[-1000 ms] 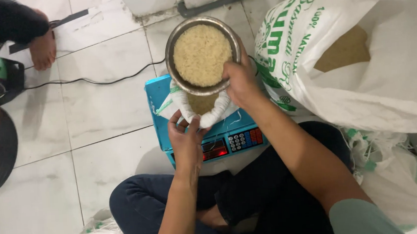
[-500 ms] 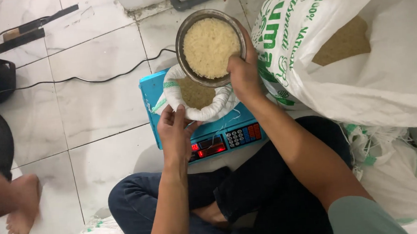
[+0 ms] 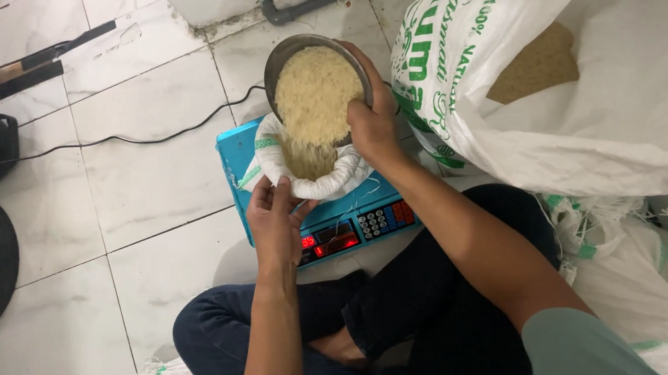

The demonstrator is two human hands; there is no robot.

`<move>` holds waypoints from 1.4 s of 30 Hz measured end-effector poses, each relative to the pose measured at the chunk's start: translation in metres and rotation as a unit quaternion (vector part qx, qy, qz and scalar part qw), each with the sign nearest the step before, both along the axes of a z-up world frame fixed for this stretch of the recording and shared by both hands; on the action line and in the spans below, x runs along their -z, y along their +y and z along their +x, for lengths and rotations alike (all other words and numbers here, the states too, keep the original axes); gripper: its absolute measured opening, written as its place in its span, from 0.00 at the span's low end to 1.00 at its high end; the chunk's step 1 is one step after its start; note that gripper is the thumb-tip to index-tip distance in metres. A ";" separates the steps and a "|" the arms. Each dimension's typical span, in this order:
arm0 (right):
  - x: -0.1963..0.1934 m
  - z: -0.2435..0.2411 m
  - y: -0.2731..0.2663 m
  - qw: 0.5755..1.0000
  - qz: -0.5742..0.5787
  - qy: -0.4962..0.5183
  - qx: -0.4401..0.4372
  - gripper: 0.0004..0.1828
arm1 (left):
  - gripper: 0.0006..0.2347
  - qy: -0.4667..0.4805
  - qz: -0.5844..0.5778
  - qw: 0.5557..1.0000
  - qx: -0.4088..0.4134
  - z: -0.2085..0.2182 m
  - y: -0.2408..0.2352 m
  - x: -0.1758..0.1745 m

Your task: Scooping rice from a large sack into a smaller bag on a digital scale to reach a target weight.

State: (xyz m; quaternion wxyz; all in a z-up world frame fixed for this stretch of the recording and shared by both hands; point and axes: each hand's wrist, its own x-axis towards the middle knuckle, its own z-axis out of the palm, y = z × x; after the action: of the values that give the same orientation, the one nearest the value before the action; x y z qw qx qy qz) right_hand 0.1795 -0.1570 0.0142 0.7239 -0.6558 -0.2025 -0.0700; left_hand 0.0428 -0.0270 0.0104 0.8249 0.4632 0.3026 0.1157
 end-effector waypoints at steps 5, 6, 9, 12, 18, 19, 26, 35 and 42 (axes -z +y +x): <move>0.004 -0.001 0.001 1.000 0.008 -0.006 -0.016 0.41 | 0.16 0.010 0.026 1.000 0.006 -0.001 -0.001 0.003; 0.006 0.000 0.002 0.999 0.019 0.002 -0.034 0.41 | 0.15 0.007 0.020 1.000 0.007 -0.001 -0.001 0.004; 0.006 -0.002 0.004 0.998 0.037 0.008 -0.056 0.41 | 0.15 0.005 0.015 1.000 0.004 -0.003 -0.001 0.005; 0.004 -0.003 0.004 0.997 0.045 -0.003 -0.062 0.40 | 0.15 0.006 0.008 1.000 -0.004 -0.004 0.000 0.004; 0.003 -0.005 0.005 0.998 0.023 -0.025 -0.057 0.40 | 0.15 0.007 -0.008 1.000 -0.014 -0.005 0.004 0.005; 0.003 -0.005 0.005 0.998 0.018 -0.022 -0.054 0.40 | 0.15 0.007 -0.005 1.000 -0.015 -0.005 0.005 0.006; -0.002 -0.005 0.004 0.997 0.024 -0.019 -0.065 0.40 | 0.15 0.000 -0.016 1.000 -0.017 -0.004 0.006 0.007; 0.012 -0.001 0.006 0.993 0.043 -0.073 -0.087 0.40 | 0.21 0.034 0.028 0.998 -0.048 -0.001 0.002 0.014; 0.011 -0.001 0.005 0.992 0.045 -0.081 -0.091 0.40 | 0.21 0.041 0.030 0.998 -0.047 -0.002 0.003 0.016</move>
State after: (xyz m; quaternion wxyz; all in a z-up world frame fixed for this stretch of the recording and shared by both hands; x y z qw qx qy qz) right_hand 0.1787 -0.1518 0.0036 0.7370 -0.5940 -0.3157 -0.0660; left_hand 0.0404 -0.0236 -0.0060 0.7909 0.4778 0.3542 0.1441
